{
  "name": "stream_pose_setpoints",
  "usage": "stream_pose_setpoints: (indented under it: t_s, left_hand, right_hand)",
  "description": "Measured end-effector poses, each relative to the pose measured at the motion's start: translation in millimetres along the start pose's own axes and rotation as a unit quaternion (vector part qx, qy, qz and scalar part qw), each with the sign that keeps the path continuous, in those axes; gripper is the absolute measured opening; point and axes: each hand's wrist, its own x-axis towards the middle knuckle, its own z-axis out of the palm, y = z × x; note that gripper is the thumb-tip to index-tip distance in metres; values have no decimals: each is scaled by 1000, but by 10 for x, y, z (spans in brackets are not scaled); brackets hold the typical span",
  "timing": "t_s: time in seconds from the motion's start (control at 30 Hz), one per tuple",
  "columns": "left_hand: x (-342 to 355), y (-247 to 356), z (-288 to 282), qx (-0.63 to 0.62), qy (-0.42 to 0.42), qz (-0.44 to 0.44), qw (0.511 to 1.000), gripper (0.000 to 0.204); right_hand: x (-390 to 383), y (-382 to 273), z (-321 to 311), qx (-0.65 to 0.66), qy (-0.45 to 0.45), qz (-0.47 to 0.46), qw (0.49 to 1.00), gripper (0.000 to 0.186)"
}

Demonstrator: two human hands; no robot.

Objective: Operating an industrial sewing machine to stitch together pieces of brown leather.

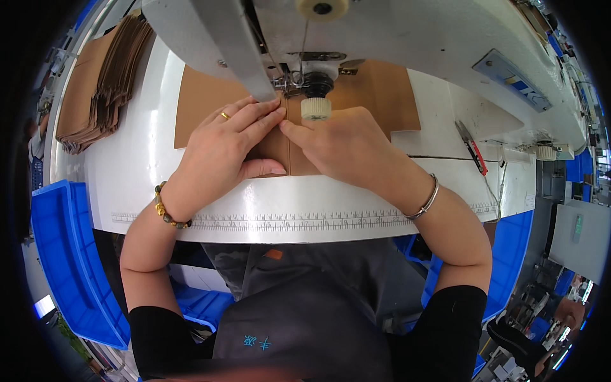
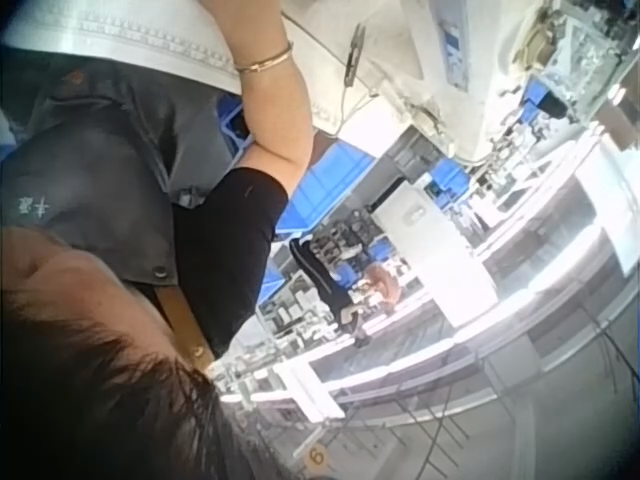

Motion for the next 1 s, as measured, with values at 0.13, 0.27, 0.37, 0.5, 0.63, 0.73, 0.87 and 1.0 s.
stream_pose_setpoints:
  t_s: [0.13,0.27,0.37,0.5,0.63,0.73,0.87,1.0]
  left_hand:
    - [-5,3,-8,3,1,1,1000,76]
    - [-9,-4,-16,3,4,2,1000,76]
    - [12,-16,2,3,0,0,1000,77]
    - [15,-18,9,7,6,3,1000,77]
    - [15,-26,1,9,10,6,1000,78]
    - [23,-31,7,8,3,6,1000,78]
    - [27,-28,0,11,4,12,1000,78]
    - [37,-17,-9,-1,-18,-9,1000,71]
  right_hand:
    - [5,-8,-15,0,-5,1,1000,32]
    - [-51,-27,48,21,-28,39,999,43]
    - [-69,-3,65,6,-37,43,998,44]
    - [-15,31,71,-14,12,-5,1000,31]
    - [2,25,50,-15,18,-10,1000,30]
    - [8,21,43,-9,20,-9,1000,30]
    - [6,0,30,4,12,2,1000,29]
    - [1,15,44,-11,17,-3,1000,29]
